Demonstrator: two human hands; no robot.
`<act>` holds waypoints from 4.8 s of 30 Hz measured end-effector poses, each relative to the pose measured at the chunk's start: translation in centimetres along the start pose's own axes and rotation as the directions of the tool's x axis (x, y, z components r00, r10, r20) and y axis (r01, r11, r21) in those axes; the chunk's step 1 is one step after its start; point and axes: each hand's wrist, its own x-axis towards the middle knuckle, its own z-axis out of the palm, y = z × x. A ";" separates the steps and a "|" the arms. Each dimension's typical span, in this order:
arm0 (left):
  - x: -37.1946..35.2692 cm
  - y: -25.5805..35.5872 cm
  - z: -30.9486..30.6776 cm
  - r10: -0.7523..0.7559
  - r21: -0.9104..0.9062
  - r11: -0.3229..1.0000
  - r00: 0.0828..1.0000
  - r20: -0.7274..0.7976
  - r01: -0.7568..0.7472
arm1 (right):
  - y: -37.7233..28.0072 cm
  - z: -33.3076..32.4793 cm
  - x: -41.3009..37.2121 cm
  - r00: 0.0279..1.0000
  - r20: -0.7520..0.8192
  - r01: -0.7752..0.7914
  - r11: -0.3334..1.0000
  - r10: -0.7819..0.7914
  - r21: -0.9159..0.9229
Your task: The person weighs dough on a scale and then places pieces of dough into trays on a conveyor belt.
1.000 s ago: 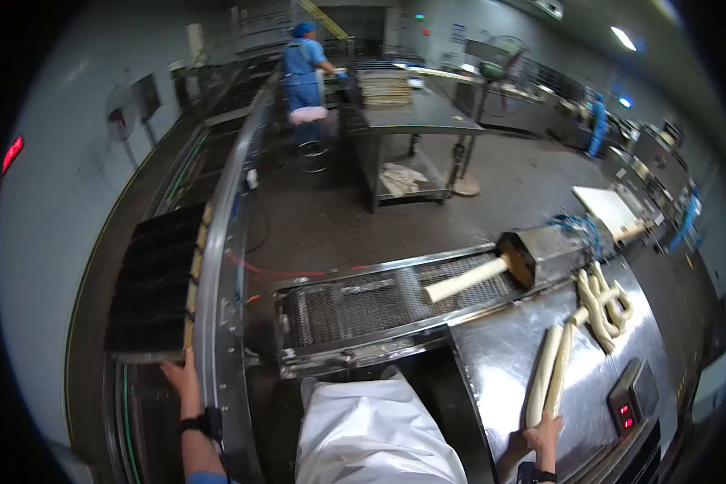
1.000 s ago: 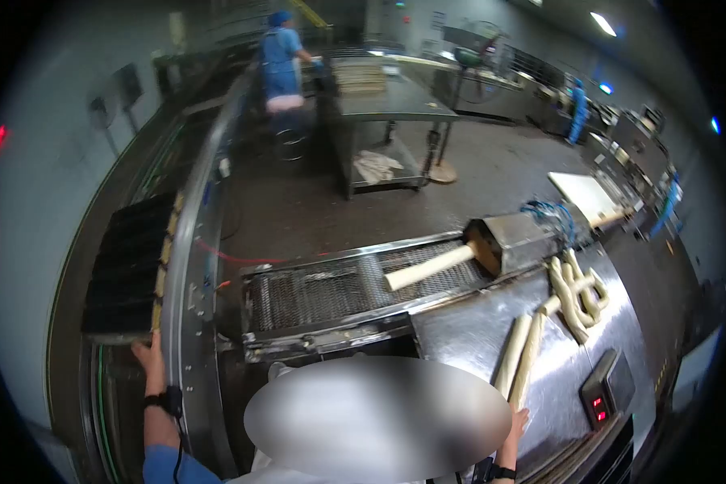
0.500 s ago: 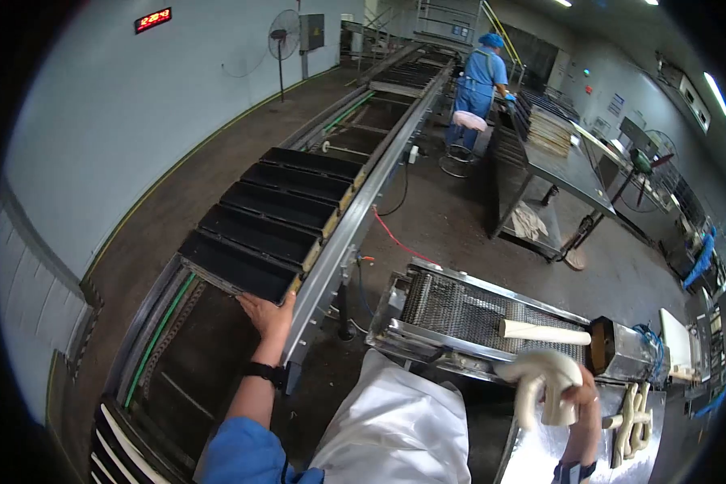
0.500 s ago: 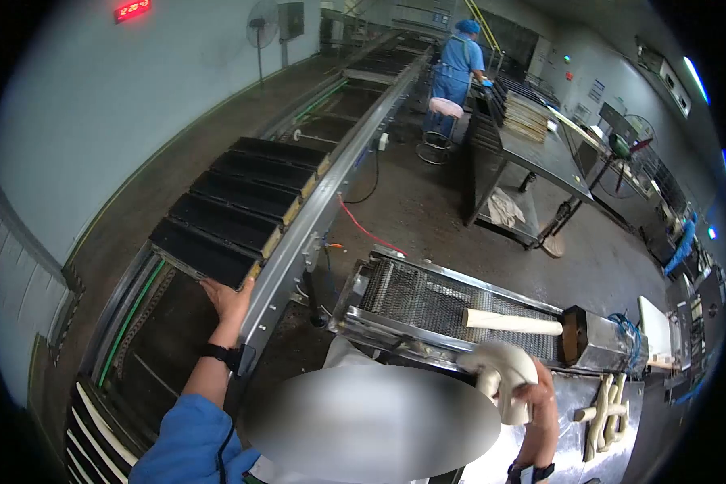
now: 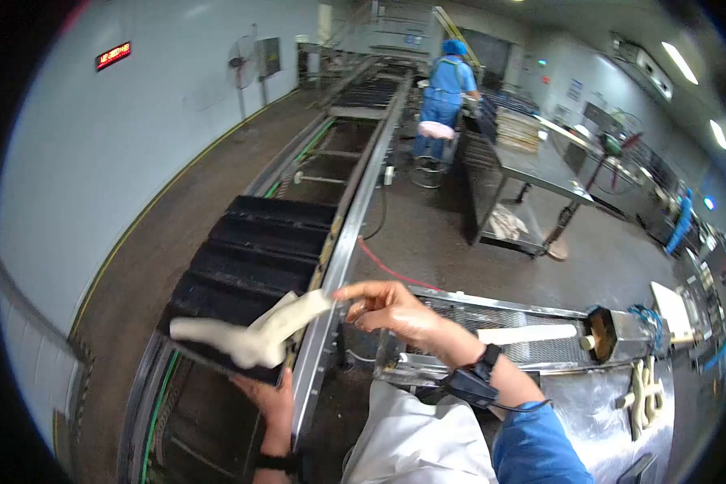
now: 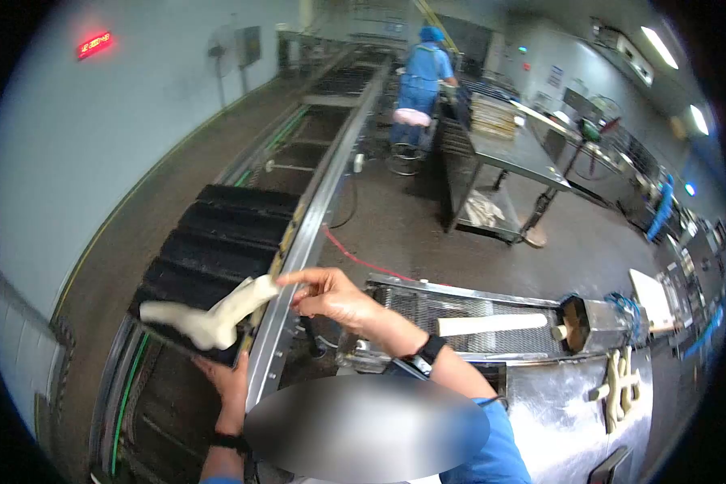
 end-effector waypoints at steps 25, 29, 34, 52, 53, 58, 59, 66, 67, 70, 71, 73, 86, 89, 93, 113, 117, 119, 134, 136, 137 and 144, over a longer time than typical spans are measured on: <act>9.4 6.6 -6.3 0.351 0.164 0.894 0.880 0.320 -0.416 | 12.3 -10.6 -11.5 0.825 -0.530 -0.565 -0.297 -0.196 -0.770; 11.3 6.5 -7.8 0.152 0.208 0.939 0.873 0.464 -0.275 | 13.1 -10.0 -13.4 0.778 -0.600 -0.626 -0.168 -0.185 -0.761; 10.9 5.9 -9.9 0.214 -0.311 0.945 0.908 0.361 -0.099 | 11.3 -9.8 -12.6 0.736 -0.576 -0.525 0.238 -0.355 -0.817; 8.1 -2.1 -14.8 -0.087 -0.077 0.993 0.996 0.024 0.088 | -4.7 0.6 -7.7 0.981 -0.107 0.150 0.981 -0.163 -0.119; 6.9 -4.0 -15.0 -0.025 0.157 0.987 1.000 -0.012 0.027 | -3.2 -0.9 -8.3 0.984 -0.136 0.085 0.979 -0.111 -0.186; -1.5 -7.1 -16.7 -0.347 -0.225 0.913 0.938 0.011 0.341 | 5.3 -11.7 -14.4 0.902 -0.431 -0.375 0.459 -0.020 -0.805; -2.3 -7.4 -16.7 -0.361 -0.375 0.859 0.932 0.037 0.348 | 6.7 -13.9 -16.0 0.863 -0.504 -0.481 0.237 -0.042 -0.844; -0.9 -2.8 -17.1 -0.058 -0.334 0.943 0.986 -0.155 0.003 | 14.0 -24.9 -25.5 0.616 -0.773 -0.785 -0.208 -0.153 -0.584; 0.0 -2.6 -16.7 -0.045 -0.369 0.930 0.989 -0.138 -0.009 | 14.2 -25.1 -25.6 0.617 -0.755 -0.786 -0.229 -0.223 -0.575; 3.3 -4.6 -15.3 -0.288 -0.306 0.927 0.935 -0.207 0.218 | 13.8 -22.2 -24.6 0.659 -0.729 -0.743 -0.307 -0.185 -0.594; 5.0 -8.1 -15.1 -0.365 -0.260 0.919 0.892 -0.267 0.298 | 12.3 -19.9 -24.0 0.675 -0.722 -0.723 -0.335 -0.156 -0.604; 6.2 -10.9 -16.7 -0.456 -0.191 0.889 0.845 -0.278 0.417 | 12.9 -19.7 -23.8 0.702 -0.693 -0.701 -0.336 -0.164 -0.629; -5.5 -3.2 -15.3 0.001 0.074 0.997 1.000 -0.027 0.001 | 12.8 -16.9 -17.9 0.757 -0.628 -0.653 -0.261 -0.182 -0.711; -5.2 -3.2 -15.0 -0.296 -0.365 0.891 0.955 -0.014 0.271 | 12.6 -15.1 -18.2 0.763 -0.587 -0.639 -0.179 -0.271 -0.748; -5.2 -4.9 -16.4 -0.516 -0.630 0.643 0.854 0.065 0.436 | 12.9 -13.4 -18.0 0.749 -0.581 -0.635 -0.096 -0.317 -0.766; -1.1 -5.1 -6.9 0.022 0.094 0.995 0.999 -0.028 -0.019 | -9.7 6.0 -9.7 0.876 -0.023 0.477 0.861 -0.481 0.178; -0.5 1.0 -6.8 -0.150 0.017 0.988 0.989 -0.006 0.151 | -6.3 3.0 -8.8 0.943 0.001 0.332 0.942 -0.333 0.047; 0.5 0.8 -5.9 -0.128 0.020 0.991 0.990 -0.060 0.129 | -3.1 -1.6 -9.4 0.979 -0.111 0.140 0.960 -0.171 -0.241; 1.4 1.9 -5.0 -0.167 -0.007 0.986 0.983 -0.077 0.167 | 13.3 -22.8 -25.3 0.726 -0.561 -0.685 -0.351 -0.398 -0.638; 1.3 1.5 -5.3 -0.143 -0.012 0.990 0.985 -0.096 0.142 | 12.2 -22.6 -25.4 0.642 -0.733 -0.760 -0.316 -0.227 -0.568; 1.2 1.4 -5.2 -0.140 -0.033 0.990 0.985 -0.100 0.137 | 12.3 -22.8 -25.5 0.646 -0.729 -0.756 -0.318 -0.225 -0.571; 0.3 2.0 -6.3 -0.169 -0.083 0.983 0.980 -0.108 0.161 | 7.0 -20.4 -22.9 0.730 -0.663 -0.682 -0.106 -0.169 -0.724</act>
